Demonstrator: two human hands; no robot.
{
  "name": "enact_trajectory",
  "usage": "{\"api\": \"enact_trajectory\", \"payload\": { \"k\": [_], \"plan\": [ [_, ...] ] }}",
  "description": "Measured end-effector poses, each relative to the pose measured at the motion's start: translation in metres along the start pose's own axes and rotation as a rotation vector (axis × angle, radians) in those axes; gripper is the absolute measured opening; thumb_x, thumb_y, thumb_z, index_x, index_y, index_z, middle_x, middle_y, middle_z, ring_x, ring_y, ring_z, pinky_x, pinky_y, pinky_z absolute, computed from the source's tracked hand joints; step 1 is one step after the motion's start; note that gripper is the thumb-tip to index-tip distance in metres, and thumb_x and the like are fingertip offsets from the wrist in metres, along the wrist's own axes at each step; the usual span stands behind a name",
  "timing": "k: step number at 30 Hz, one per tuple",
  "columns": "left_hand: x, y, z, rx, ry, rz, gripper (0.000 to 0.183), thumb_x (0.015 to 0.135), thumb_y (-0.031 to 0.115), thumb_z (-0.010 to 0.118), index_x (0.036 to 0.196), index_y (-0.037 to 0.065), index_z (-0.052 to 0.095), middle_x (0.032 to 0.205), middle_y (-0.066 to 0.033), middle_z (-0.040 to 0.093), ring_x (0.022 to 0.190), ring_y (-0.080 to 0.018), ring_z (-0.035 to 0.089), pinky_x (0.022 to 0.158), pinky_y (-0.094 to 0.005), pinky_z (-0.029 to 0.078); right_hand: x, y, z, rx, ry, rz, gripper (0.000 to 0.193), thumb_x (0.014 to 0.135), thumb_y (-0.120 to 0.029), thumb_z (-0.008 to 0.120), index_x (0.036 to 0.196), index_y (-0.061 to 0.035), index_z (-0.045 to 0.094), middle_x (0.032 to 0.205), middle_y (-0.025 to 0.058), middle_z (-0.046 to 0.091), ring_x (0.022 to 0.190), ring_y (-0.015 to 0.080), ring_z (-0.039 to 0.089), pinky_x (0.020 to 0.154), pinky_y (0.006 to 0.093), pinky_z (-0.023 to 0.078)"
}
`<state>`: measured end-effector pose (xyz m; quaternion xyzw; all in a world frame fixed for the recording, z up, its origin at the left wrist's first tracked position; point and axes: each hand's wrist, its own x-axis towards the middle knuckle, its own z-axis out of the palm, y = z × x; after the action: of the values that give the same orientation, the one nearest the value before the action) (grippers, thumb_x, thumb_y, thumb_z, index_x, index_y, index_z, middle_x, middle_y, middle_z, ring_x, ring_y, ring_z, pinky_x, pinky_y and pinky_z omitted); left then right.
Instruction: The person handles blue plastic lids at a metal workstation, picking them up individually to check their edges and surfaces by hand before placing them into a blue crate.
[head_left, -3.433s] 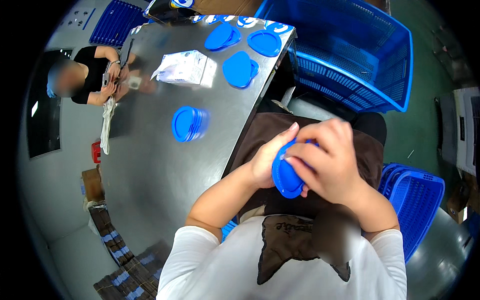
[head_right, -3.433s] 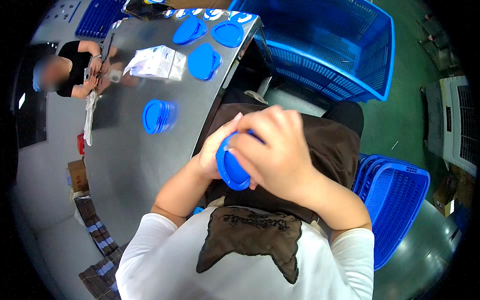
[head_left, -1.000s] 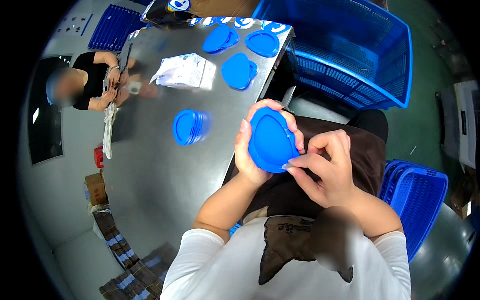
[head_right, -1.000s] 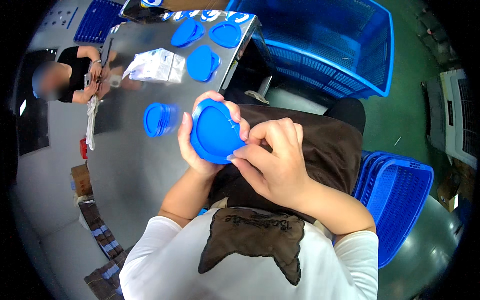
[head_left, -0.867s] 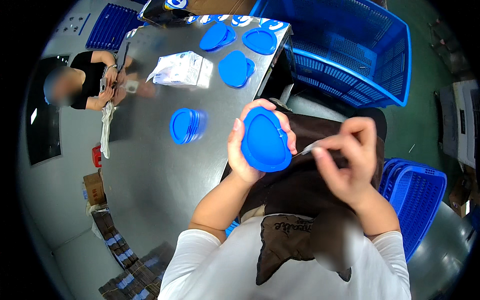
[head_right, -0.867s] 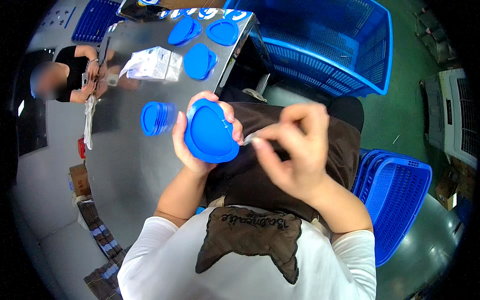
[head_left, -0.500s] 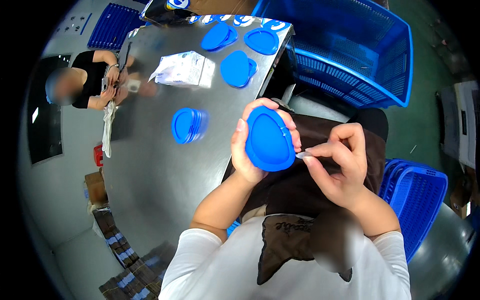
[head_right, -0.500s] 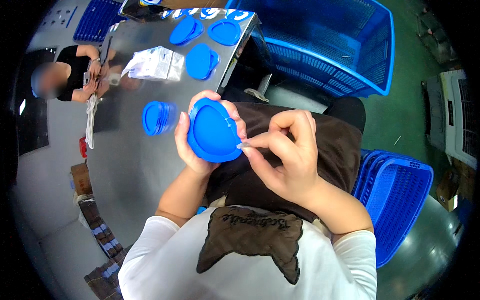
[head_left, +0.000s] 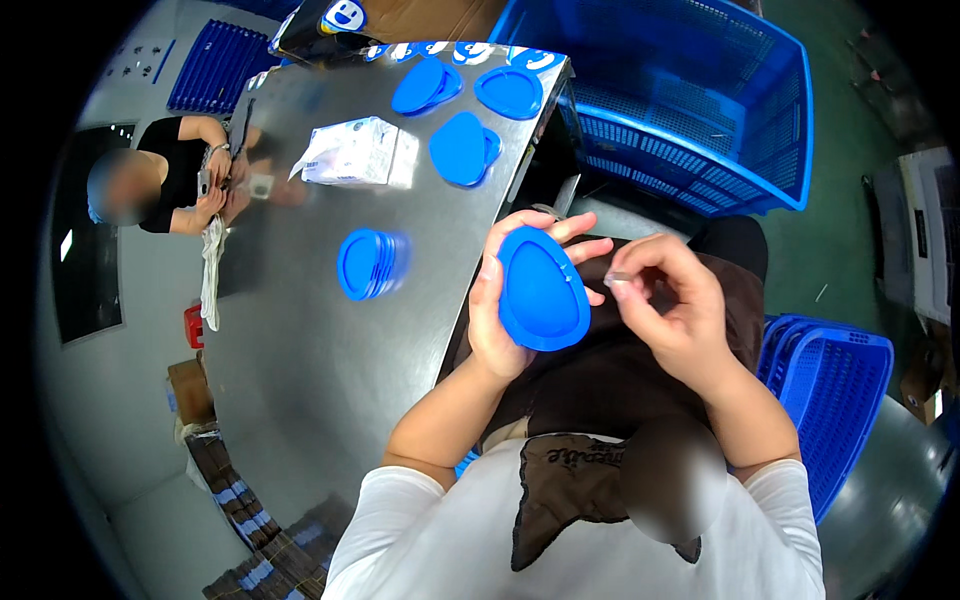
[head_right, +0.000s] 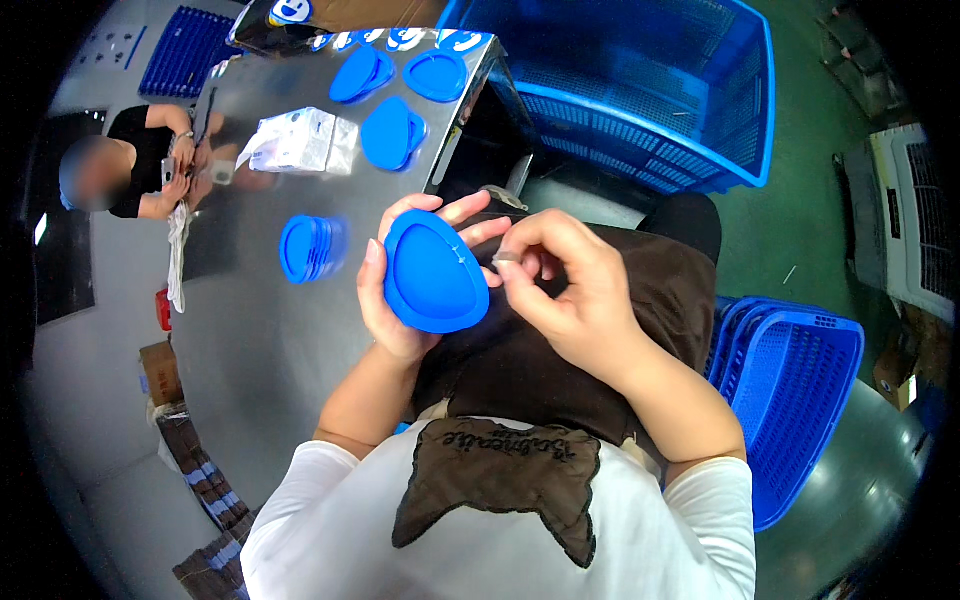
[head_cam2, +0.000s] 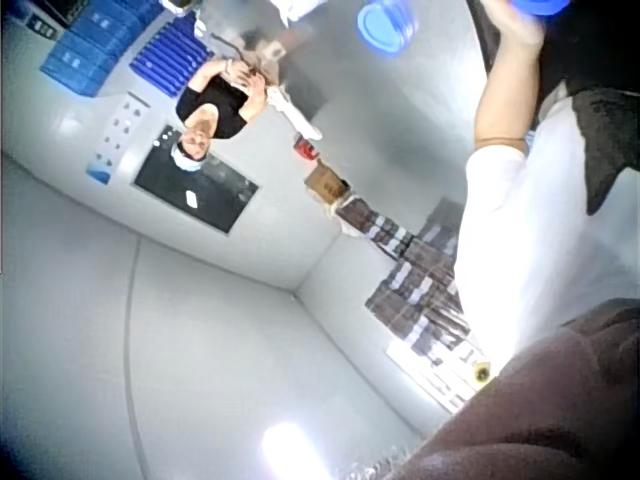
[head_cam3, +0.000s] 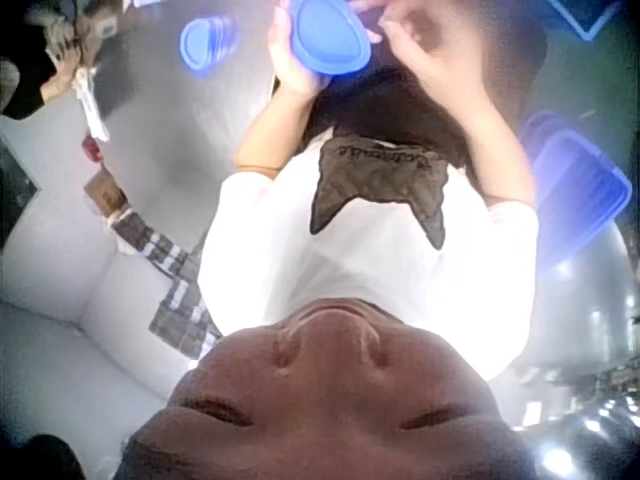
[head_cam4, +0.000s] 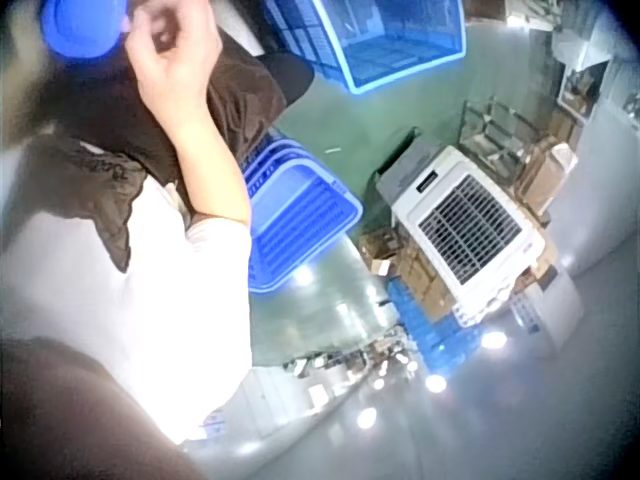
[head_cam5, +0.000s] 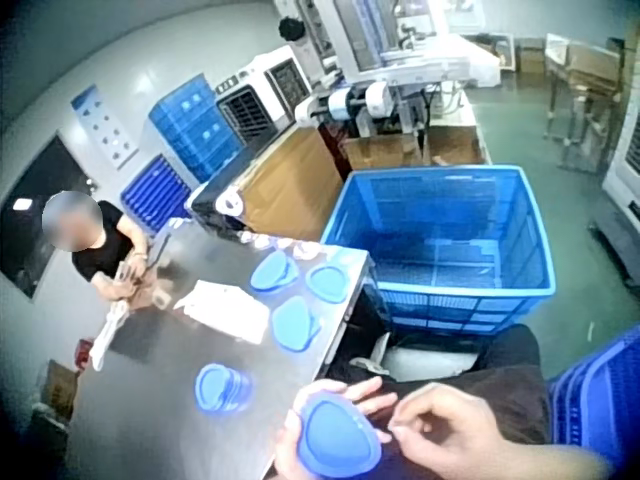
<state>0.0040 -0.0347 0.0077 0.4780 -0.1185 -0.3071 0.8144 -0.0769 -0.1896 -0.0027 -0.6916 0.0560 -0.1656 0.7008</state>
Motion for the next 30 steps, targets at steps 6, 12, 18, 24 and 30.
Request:
{"api": "enact_trajectory", "payload": {
  "k": [6, 12, 18, 24, 30],
  "plan": [
    [-0.001, -0.007, 0.000, 0.168, -0.008, 0.090, 0.064, 0.095, 0.058, 0.034, 0.133, 0.007, 0.035, 0.134, -0.0309, 0.045, 0.120, -0.0426, 0.052, 0.102, -0.0516, 0.041, 0.009, -0.004, 0.004, -0.161, -0.068, -0.009, 0.011, 0.081, -0.005, 0.070, 0.090, -0.0048, 0.064, 0.081, 0.0053, 0.059, 0.070, 0.0151, 0.054, 0.062, 0.0284, 0.044],
    [0.000, -0.015, -0.001, 0.353, -0.032, 0.190, 0.062, 0.097, 0.055, 0.034, 0.133, 0.004, 0.032, 0.131, -0.0291, 0.047, 0.118, -0.0390, 0.054, 0.100, -0.0493, 0.043, 0.011, 0.004, 0.011, -0.456, -0.063, -0.274, 0.012, 0.076, -0.010, 0.073, 0.084, -0.0045, 0.066, 0.081, 0.0097, 0.061, 0.075, 0.0291, 0.056, 0.067, 0.0366, 0.046],
    [0.006, -0.016, -0.011, 0.376, 0.053, 0.099, 0.059, 0.099, 0.053, 0.030, 0.132, 0.005, 0.034, 0.130, -0.0275, 0.048, 0.113, -0.0357, 0.057, 0.078, -0.0400, 0.055, 0.001, -0.005, -0.014, 0.209, -0.435, 0.103, 0.010, 0.084, -0.007, 0.069, 0.093, -0.0036, 0.065, 0.086, 0.0041, 0.062, 0.078, 0.0117, 0.056, 0.070, 0.0246, 0.044],
    [0.007, -0.013, -0.002, 0.161, 0.058, -0.014, 0.057, 0.099, 0.053, 0.030, 0.133, 0.007, 0.034, 0.129, -0.0234, 0.050, 0.113, -0.0300, 0.057, 0.078, -0.0391, 0.056, 0.014, 0.018, -0.014, -0.129, -0.078, -0.070, 0.013, 0.085, -0.013, 0.069, 0.095, -0.0065, 0.067, 0.117, 0.0125, 0.055, 0.102, 0.0217, 0.055, 0.088, 0.0323, 0.045],
    [0.004, -0.015, 0.000, 0.315, 0.008, 0.090, 0.059, 0.098, 0.052, 0.030, 0.131, 0.004, 0.036, 0.128, -0.0273, 0.051, 0.114, -0.0333, 0.056, 0.096, -0.0437, 0.046, 0.017, 0.019, 0.009, -0.239, 0.004, -0.044, 0.014, 0.081, -0.014, 0.072, 0.089, -0.0056, 0.066, 0.096, 0.0098, 0.053, 0.093, 0.0253, 0.055, 0.082, 0.0345, 0.045]
  ]
}}
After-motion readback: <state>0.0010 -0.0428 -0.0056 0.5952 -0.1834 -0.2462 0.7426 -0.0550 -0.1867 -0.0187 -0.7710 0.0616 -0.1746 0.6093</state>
